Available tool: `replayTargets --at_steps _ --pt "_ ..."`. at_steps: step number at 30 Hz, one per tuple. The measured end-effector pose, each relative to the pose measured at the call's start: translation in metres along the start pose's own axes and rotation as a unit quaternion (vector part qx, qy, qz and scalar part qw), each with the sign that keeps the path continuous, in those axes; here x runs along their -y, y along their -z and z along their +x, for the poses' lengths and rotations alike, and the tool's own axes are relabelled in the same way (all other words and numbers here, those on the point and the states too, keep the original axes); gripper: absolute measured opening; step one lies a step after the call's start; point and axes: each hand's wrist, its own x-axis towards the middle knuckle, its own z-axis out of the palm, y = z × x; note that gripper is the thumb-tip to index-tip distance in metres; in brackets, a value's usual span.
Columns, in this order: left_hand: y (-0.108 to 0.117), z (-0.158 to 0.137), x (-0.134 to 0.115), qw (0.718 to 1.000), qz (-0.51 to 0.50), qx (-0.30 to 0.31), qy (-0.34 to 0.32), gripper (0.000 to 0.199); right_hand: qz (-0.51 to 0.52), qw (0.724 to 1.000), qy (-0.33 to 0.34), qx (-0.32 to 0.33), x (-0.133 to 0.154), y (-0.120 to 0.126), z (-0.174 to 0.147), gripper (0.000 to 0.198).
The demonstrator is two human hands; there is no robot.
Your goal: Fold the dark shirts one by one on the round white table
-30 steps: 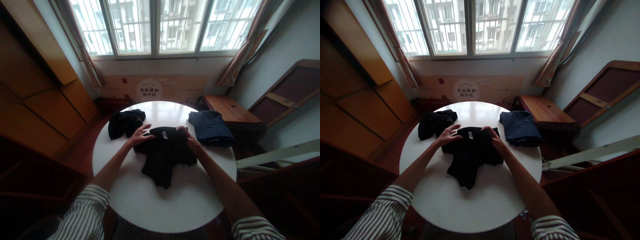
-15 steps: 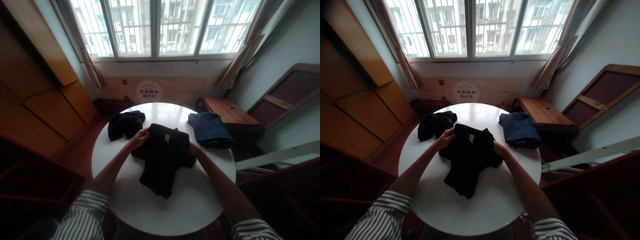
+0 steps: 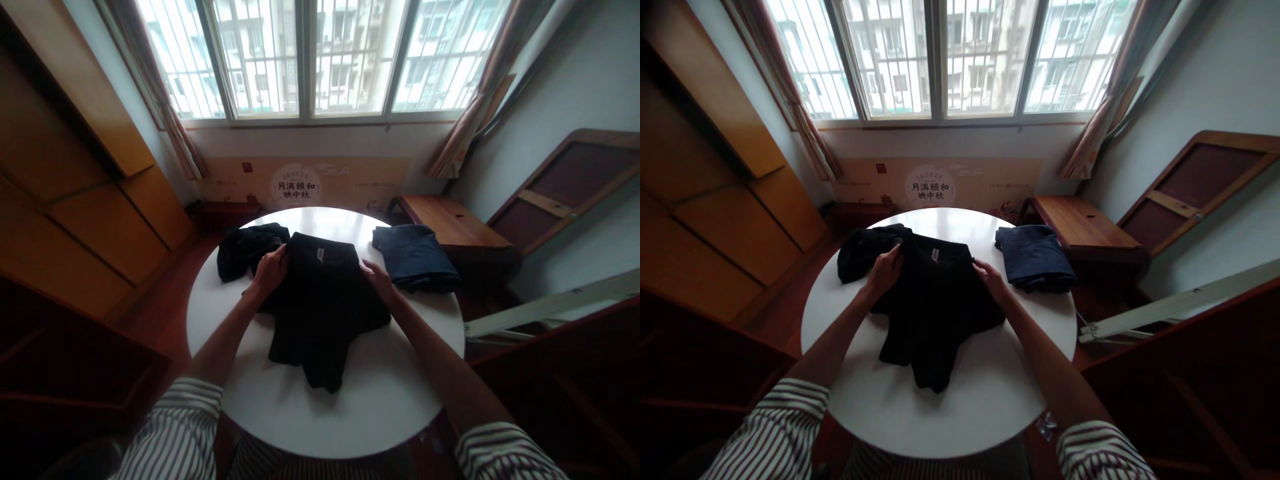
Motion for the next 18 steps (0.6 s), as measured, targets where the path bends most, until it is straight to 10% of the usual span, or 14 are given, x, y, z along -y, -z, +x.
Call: replayTargets --at_steps 6,11,18 --pt "0.037 0.008 -0.018 1.0 0.022 0.009 -0.018 0.031 -0.036 0.994 0.023 0.104 0.028 -0.001 0.002 0.053" --pt "0.097 -0.004 -0.045 0.991 0.056 -0.005 -0.118 0.027 -0.148 0.976 0.157 -0.011 0.069 0.012 -0.025 0.033" --pt "0.192 -0.036 -0.108 0.967 0.054 -0.095 -0.232 0.019 -0.334 0.883 0.316 -0.096 0.156 0.002 -0.117 0.02"
